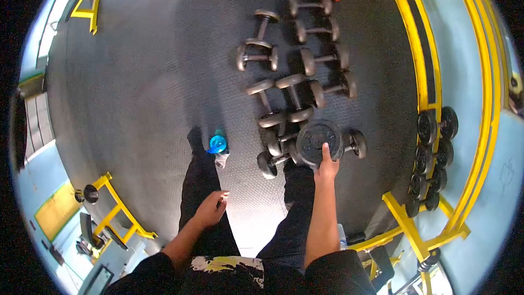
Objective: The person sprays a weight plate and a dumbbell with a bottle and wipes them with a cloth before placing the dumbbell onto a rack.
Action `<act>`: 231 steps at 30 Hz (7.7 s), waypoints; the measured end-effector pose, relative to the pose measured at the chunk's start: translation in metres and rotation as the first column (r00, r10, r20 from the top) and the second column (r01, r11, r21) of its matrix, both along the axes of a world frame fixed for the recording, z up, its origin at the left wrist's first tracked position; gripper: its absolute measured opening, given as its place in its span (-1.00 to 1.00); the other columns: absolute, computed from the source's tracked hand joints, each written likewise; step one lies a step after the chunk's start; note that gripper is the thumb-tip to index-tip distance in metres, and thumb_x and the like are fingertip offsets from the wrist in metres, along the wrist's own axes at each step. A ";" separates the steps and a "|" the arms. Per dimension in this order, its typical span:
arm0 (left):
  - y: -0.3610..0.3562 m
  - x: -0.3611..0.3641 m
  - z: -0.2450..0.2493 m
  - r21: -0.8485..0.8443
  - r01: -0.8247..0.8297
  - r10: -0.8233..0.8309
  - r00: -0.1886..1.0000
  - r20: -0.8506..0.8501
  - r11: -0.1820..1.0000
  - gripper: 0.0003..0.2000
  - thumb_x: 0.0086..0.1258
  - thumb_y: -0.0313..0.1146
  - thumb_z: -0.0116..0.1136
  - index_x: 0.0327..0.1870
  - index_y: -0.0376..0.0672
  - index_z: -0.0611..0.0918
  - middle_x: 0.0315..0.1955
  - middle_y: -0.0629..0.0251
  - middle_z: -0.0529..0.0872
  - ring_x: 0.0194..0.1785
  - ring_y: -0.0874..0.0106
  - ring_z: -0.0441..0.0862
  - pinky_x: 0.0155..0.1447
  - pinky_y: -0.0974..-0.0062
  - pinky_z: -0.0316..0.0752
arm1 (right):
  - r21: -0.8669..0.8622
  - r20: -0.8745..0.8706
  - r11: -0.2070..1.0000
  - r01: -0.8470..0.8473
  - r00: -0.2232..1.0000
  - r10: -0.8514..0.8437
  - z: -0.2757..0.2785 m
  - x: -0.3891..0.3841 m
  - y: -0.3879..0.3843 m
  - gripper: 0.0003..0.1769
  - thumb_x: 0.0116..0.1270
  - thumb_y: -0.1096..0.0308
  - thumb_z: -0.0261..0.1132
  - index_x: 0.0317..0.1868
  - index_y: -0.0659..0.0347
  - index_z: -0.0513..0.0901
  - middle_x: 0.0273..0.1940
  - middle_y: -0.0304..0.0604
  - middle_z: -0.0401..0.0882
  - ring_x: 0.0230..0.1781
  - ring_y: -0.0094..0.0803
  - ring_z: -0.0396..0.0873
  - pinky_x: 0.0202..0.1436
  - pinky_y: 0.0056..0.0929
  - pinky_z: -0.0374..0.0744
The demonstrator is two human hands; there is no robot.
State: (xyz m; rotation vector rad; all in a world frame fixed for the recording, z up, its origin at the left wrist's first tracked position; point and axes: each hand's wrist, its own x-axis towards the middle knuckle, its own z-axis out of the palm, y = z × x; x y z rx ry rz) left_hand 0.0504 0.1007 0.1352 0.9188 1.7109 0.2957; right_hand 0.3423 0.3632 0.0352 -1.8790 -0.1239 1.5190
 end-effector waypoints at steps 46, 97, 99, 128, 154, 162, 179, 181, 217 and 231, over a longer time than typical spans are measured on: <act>-0.025 -0.343 -0.146 -0.085 -0.118 0.134 0.969 0.209 0.989 -0.59 0.44 -0.45 0.09 0.30 -0.21 0.45 0.00 0.05 0.67 -0.10 0.27 0.70 0.07 0.33 0.56 | -0.035 -0.239 0.983 0.179 0.954 -0.182 -0.187 -0.389 -0.174 -0.26 0.43 -0.16 0.25 0.40 0.19 0.42 0.34 -0.11 0.50 0.30 -0.20 0.51 0.42 -0.14 0.45; 0.008 -0.203 -0.454 0.797 0.603 -0.943 0.276 -0.188 0.018 -0.20 0.27 -0.21 0.32 0.49 -0.27 0.18 0.43 -0.15 0.31 0.50 -0.08 0.25 0.51 0.11 0.24 | -0.271 0.128 0.960 0.071 0.991 -0.037 -0.338 -0.347 -0.474 -0.15 0.31 -0.10 0.35 0.48 0.01 0.21 -0.08 -0.03 0.64 -0.36 -0.29 0.69 -0.42 -0.23 0.62; 0.007 -0.199 -0.452 0.824 0.566 -0.939 0.271 -0.212 -0.022 -0.23 0.29 -0.25 0.28 0.49 -0.21 0.19 0.41 -0.10 0.35 0.45 -0.06 0.34 0.47 0.14 0.30 | -0.267 0.142 0.963 0.045 0.990 -0.007 -0.328 -0.348 -0.469 -0.16 0.31 -0.09 0.35 0.48 0.02 0.21 -0.04 0.03 0.65 -0.33 -0.24 0.71 -0.44 -0.19 0.59; 0.097 -0.365 -0.217 0.530 0.847 -0.932 0.159 -0.325 -0.040 -0.67 0.14 -0.42 0.18 -0.01 -0.19 0.61 -0.21 0.16 0.68 -0.17 0.32 0.70 -0.03 0.35 0.56 | 0.483 -0.186 0.653 0.584 0.797 -0.575 -0.252 -0.468 -0.380 -0.54 0.51 0.31 0.23 0.32 0.35 0.47 0.24 -0.14 0.54 0.27 -0.32 0.48 0.40 -0.40 0.36; 0.099 -0.369 -0.259 0.467 0.850 -0.905 0.372 -0.205 0.244 -0.72 0.20 -0.26 0.21 -0.13 -0.23 0.58 -0.19 0.00 0.68 -0.05 0.07 0.67 0.03 0.21 0.51 | 0.299 -0.605 0.247 0.922 0.383 -0.698 -0.265 -0.458 -0.399 -0.53 0.63 0.02 -0.02 0.07 0.27 0.59 -0.01 -0.02 0.68 -0.02 -0.12 0.67 0.11 -0.05 0.63; 0.091 -0.371 -0.247 0.387 0.908 -0.942 0.256 -0.216 0.159 -0.72 0.22 -0.27 0.18 -0.11 -0.22 0.58 -0.20 0.05 0.68 -0.08 0.15 0.67 0.02 0.22 0.51 | 0.285 -0.571 0.303 0.909 0.415 -0.708 -0.272 -0.460 -0.394 -0.52 0.58 -0.06 0.05 0.10 0.19 0.60 -0.05 -0.11 0.68 -0.12 -0.19 0.68 -0.07 -0.14 0.65; 0.146 -0.365 -0.348 0.755 0.605 -0.615 0.703 -0.357 0.254 -0.25 0.34 -0.47 0.36 0.51 0.00 0.21 -0.17 0.11 0.72 -0.07 0.23 0.72 0.09 0.27 0.58 | 0.119 -0.824 -0.006 0.993 0.096 -0.558 -0.249 -0.468 -0.402 -0.35 0.57 -0.20 -0.06 0.14 0.24 0.60 0.06 -0.07 0.66 0.08 -0.16 0.60 0.26 -0.10 0.52; 0.152 -0.373 -0.380 0.736 0.619 -0.604 0.706 -0.369 0.274 -0.31 0.36 -0.47 0.33 0.48 -0.01 0.26 -0.14 0.09 0.70 -0.04 0.21 0.70 0.12 0.27 0.55 | 0.144 -0.817 0.001 0.990 0.119 -0.564 -0.233 -0.474 -0.406 -0.35 0.56 -0.21 -0.07 0.13 0.23 0.60 0.10 -0.08 0.65 0.14 -0.15 0.57 0.30 -0.09 0.48; 0.134 -0.342 -0.297 0.661 0.705 -0.830 0.512 -0.221 0.259 -0.32 0.47 -0.27 0.19 0.53 -0.08 0.12 0.30 -0.21 0.42 0.15 0.08 0.63 0.25 0.17 0.52 | 0.420 -0.536 0.369 0.829 0.555 -0.636 -0.201 -0.504 -0.404 -0.65 0.43 0.32 0.23 0.06 0.43 0.62 -0.02 0.02 0.68 -0.06 -0.25 0.66 0.12 -0.32 0.55; 0.182 -0.301 -0.364 0.643 0.576 -0.820 0.553 0.148 0.505 -0.59 0.59 -0.24 -0.02 0.37 -0.18 0.38 0.16 -0.06 0.57 0.19 0.16 0.58 0.28 0.25 0.44 | -0.473 0.839 0.881 -0.005 0.304 0.452 -0.127 -0.501 -0.294 -0.62 0.16 0.36 0.34 -0.02 0.19 0.47 -0.10 0.03 0.62 -0.06 -0.01 0.65 0.00 -0.06 0.54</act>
